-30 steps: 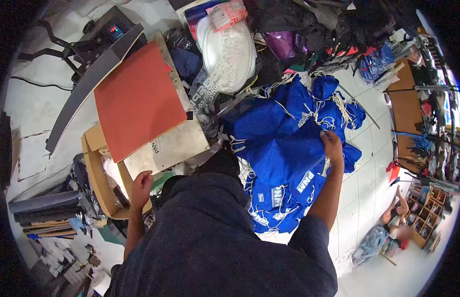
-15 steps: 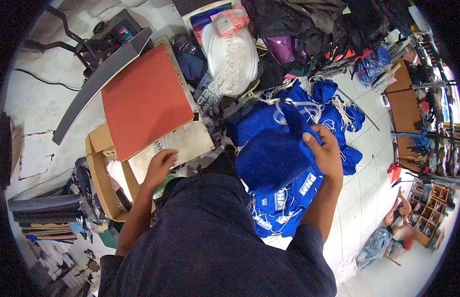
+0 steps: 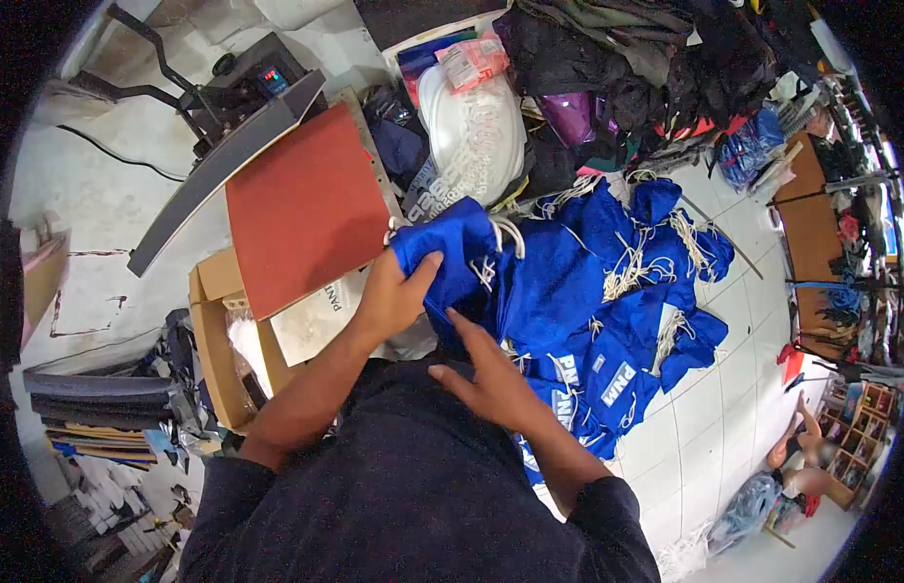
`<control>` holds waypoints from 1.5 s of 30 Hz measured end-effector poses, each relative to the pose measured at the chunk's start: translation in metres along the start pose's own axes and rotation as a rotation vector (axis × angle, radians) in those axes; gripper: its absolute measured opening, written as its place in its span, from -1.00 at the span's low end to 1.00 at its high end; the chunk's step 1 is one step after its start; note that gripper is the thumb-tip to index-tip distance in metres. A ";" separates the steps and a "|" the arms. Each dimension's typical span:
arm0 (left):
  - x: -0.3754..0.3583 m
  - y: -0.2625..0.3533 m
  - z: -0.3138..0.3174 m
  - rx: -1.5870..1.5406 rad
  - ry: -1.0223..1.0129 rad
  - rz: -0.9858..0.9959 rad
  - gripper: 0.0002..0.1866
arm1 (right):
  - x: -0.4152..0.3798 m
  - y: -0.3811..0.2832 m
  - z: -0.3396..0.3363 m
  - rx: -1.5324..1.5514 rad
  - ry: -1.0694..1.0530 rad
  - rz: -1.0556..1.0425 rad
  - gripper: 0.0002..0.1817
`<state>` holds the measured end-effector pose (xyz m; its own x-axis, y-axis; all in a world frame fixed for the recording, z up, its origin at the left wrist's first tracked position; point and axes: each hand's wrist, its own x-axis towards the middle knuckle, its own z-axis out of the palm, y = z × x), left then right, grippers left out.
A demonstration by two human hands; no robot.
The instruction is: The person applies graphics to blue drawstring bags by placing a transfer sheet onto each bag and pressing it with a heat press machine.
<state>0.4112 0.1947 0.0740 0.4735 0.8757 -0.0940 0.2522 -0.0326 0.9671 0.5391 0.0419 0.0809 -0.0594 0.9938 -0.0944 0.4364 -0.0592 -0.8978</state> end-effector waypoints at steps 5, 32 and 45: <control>-0.026 0.018 -0.013 0.351 -0.145 0.208 -0.77 | 0.026 0.037 -0.036 0.802 0.277 0.435 -0.38; 0.037 0.062 0.036 0.508 -0.420 0.441 -0.67 | -0.025 -0.027 -0.173 0.062 0.163 -0.143 -0.66; 0.023 -0.003 0.087 0.079 -0.255 0.405 -0.71 | 0.007 0.181 -0.055 0.718 0.745 0.663 -0.33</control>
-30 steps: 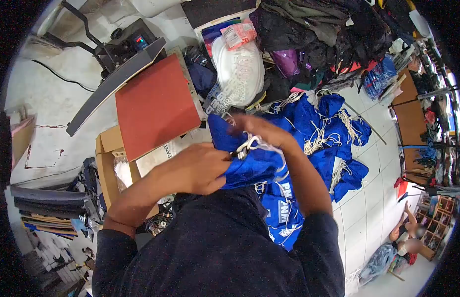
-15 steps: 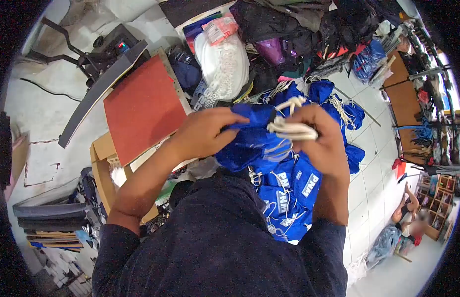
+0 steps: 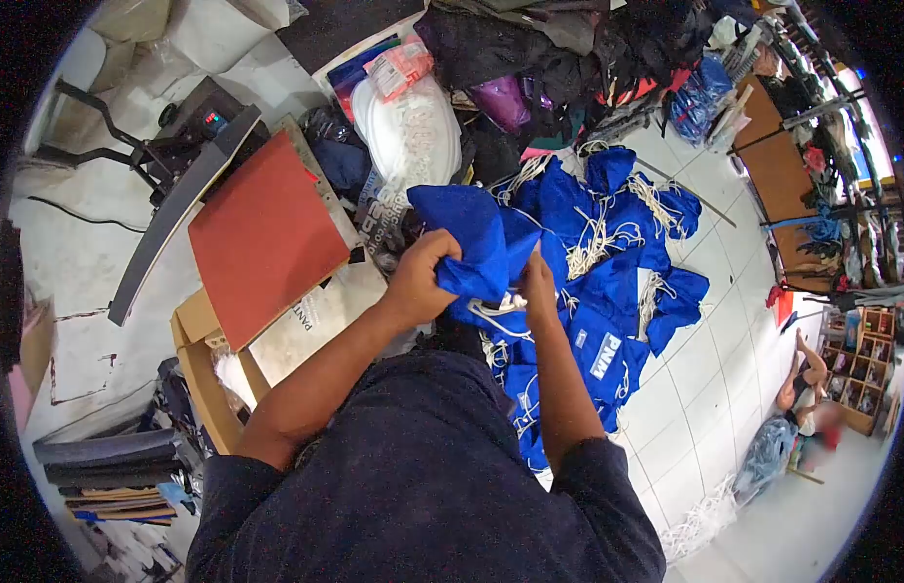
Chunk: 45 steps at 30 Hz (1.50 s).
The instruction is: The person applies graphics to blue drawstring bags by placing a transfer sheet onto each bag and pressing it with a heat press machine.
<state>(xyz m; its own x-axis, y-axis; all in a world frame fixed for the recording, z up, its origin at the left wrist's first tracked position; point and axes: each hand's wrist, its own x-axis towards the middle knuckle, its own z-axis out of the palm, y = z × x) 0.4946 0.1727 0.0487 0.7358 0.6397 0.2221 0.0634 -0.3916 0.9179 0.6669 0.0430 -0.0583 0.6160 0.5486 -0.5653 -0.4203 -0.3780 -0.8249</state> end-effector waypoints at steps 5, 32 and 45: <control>-0.008 -0.005 -0.001 0.183 -0.112 0.030 -0.67 | -0.002 -0.042 0.022 0.110 -0.392 0.018 -0.33; -0.256 0.176 -0.312 0.113 1.253 0.020 -0.36 | 0.291 -0.025 -0.016 0.574 -0.480 -0.371 -0.54; -0.275 0.257 -0.375 0.900 1.294 -0.091 -0.40 | 0.089 -0.225 0.044 0.652 -0.587 -0.146 -0.62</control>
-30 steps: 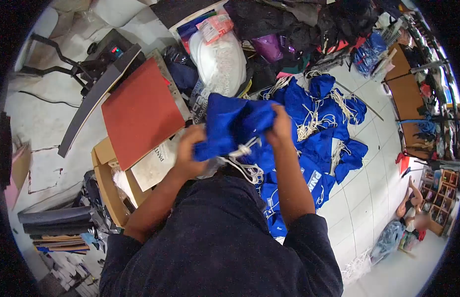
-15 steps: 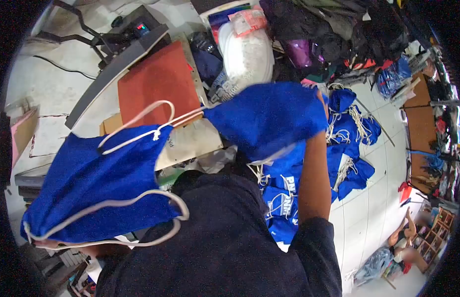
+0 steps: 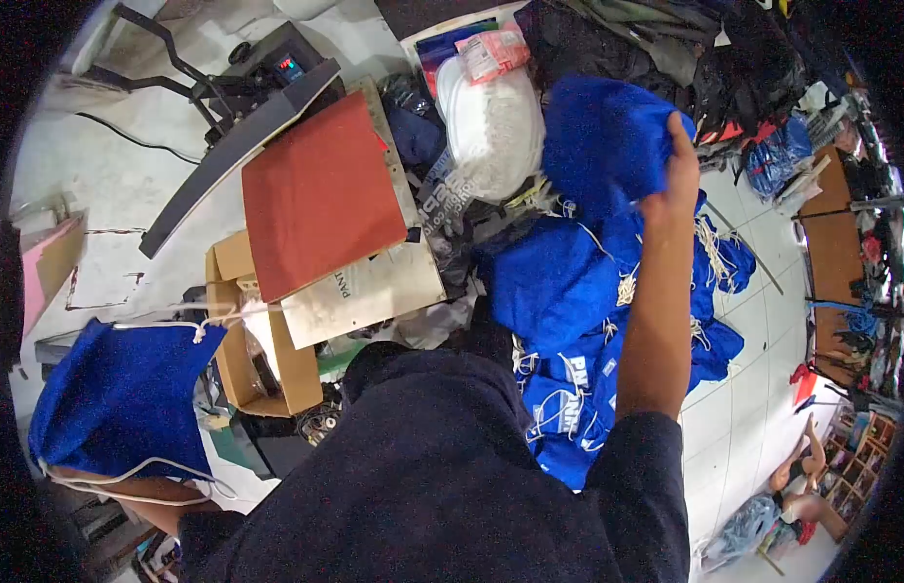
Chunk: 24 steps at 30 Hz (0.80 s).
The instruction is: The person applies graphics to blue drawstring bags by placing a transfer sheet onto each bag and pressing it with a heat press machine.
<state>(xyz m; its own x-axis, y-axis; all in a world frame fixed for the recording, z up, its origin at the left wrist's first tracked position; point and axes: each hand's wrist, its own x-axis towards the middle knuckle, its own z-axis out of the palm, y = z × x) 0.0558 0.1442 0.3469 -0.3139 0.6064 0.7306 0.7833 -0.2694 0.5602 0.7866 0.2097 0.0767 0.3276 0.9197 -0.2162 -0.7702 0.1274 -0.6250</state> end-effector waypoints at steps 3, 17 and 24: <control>0.009 -0.003 -0.020 0.164 0.016 0.064 -0.41 | -0.014 0.039 0.029 -0.128 0.099 -0.054 -0.64; 0.018 -0.085 -0.098 0.513 0.210 0.567 -0.57 | -0.186 0.148 -0.239 -0.235 0.610 -0.018 -0.38; 0.044 -0.136 -0.142 0.611 0.143 0.574 -0.58 | -0.277 0.304 -0.461 -0.705 1.060 0.456 -0.41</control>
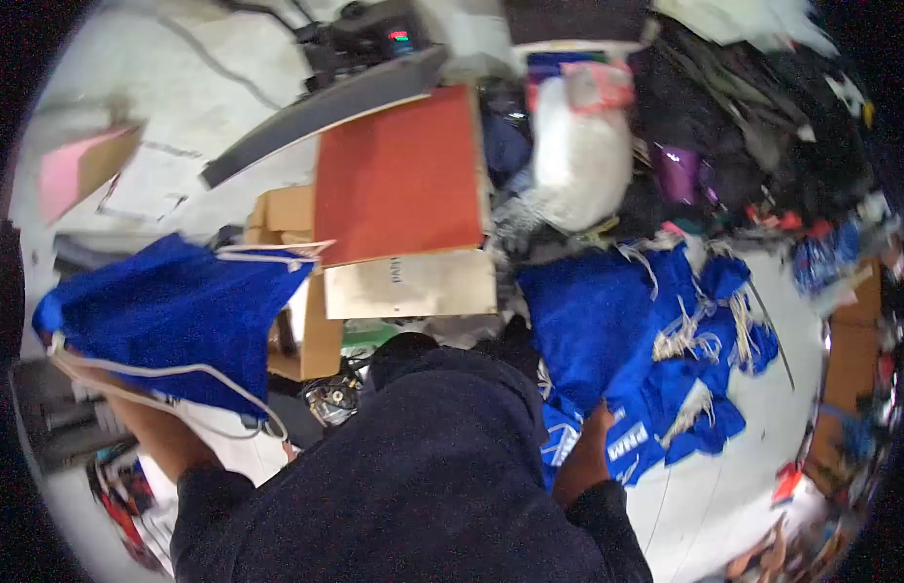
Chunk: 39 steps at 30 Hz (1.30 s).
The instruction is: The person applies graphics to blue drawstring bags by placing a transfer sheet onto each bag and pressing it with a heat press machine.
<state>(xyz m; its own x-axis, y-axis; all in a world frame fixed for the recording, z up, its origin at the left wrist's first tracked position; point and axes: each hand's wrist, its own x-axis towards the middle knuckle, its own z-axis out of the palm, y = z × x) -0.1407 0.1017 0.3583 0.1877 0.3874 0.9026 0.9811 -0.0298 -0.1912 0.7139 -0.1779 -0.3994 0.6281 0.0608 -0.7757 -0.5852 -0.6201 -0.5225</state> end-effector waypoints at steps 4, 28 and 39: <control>0.021 0.072 0.025 -0.017 0.027 0.028 -0.55 | -0.100 -0.128 0.051 -0.691 0.312 -0.709 -0.39; -0.028 0.056 0.026 -1.679 -0.531 -0.522 -0.66 | -0.656 -0.269 0.372 -0.656 -2.135 -0.887 -0.79; -0.066 0.045 0.075 -1.944 -0.234 -0.686 -0.72 | -0.652 -0.365 0.279 -0.067 -1.511 -1.488 -0.69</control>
<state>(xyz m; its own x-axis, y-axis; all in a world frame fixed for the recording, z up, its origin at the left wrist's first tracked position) -0.1123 0.1440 0.2610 -0.0032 0.8354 0.5496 -0.3352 -0.5187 0.7865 0.3749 0.2274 0.1983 -0.3265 0.8189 0.4720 -0.1251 0.4575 -0.8804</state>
